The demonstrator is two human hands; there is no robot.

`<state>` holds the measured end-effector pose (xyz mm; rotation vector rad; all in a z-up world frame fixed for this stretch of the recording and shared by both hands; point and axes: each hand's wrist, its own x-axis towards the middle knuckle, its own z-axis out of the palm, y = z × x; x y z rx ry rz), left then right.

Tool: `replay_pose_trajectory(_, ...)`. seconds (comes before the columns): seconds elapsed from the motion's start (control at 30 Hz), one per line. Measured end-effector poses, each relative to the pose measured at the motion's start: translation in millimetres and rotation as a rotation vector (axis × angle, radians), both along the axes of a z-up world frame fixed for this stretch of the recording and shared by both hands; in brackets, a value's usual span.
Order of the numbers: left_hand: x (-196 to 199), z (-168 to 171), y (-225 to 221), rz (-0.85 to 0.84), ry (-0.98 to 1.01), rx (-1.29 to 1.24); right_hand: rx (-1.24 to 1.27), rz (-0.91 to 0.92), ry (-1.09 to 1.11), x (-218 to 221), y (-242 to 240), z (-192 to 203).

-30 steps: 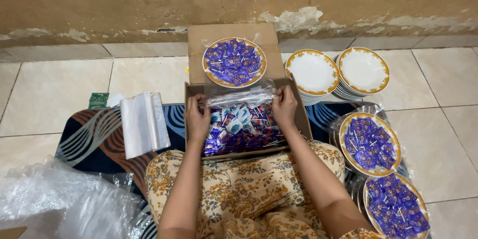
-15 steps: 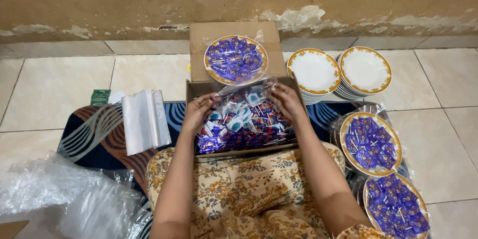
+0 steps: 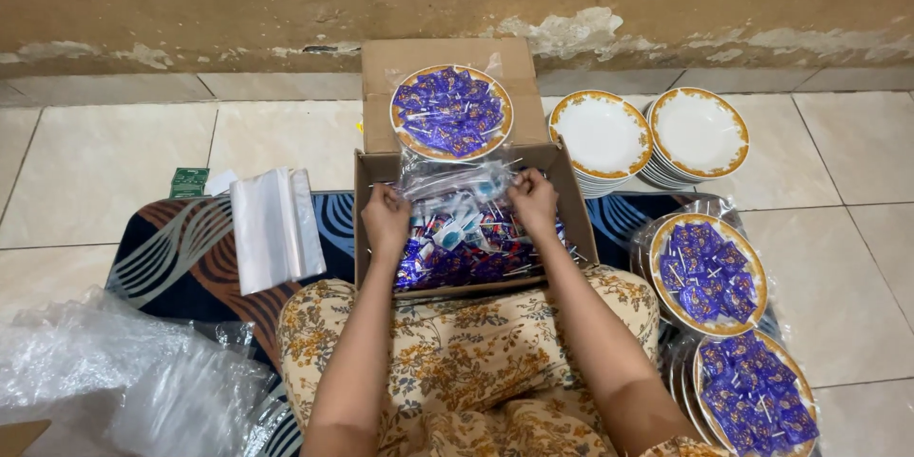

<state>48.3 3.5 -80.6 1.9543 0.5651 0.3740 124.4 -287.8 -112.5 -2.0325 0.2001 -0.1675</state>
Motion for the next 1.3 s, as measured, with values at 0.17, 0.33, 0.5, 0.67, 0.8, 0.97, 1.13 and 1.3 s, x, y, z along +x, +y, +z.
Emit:
replay_pose_trajectory(0.17,-37.1,38.9,-14.0,-0.057,-0.346,0.163,-0.11,-0.105,-0.192,-41.4,4.1,47.8)
replay_pose_trajectory(0.33,-49.9,35.2,-10.0,-0.081,-0.54,0.212,-0.07,-0.113,-0.551,-74.8,10.4,76.4)
replay_pose_trajectory(0.5,-65.8,28.8,-3.1,-0.104,-0.596,0.198,-0.134,-0.105,-0.713,-90.0,6.8,60.9)
replay_pose_trajectory(0.67,-76.9,43.2,0.9,-0.193,-0.566,-0.075,0.249,0.06,-0.448,-88.7,0.7,57.8)
replay_pose_trajectory(0.8,-87.9,70.1,-2.4,-0.298,-0.436,-0.543,0.948,0.115,-0.119,-70.7,-9.9,58.0)
replay_pose_trajectory(0.97,-74.8,42.4,14.7,-0.302,-0.231,-0.731,0.844,0.27,0.051,-94.3,-5.9,103.2)
replay_pose_trajectory(1.13,-69.0,34.3,17.4,-0.462,-0.14,-0.746,0.63,0.385,0.092,-100.8,1.8,117.3)
replay_pose_trajectory(1.3,-57.1,16.0,9.9,-0.479,-0.147,-0.533,0.176,0.441,0.068,-76.4,-7.2,61.2)
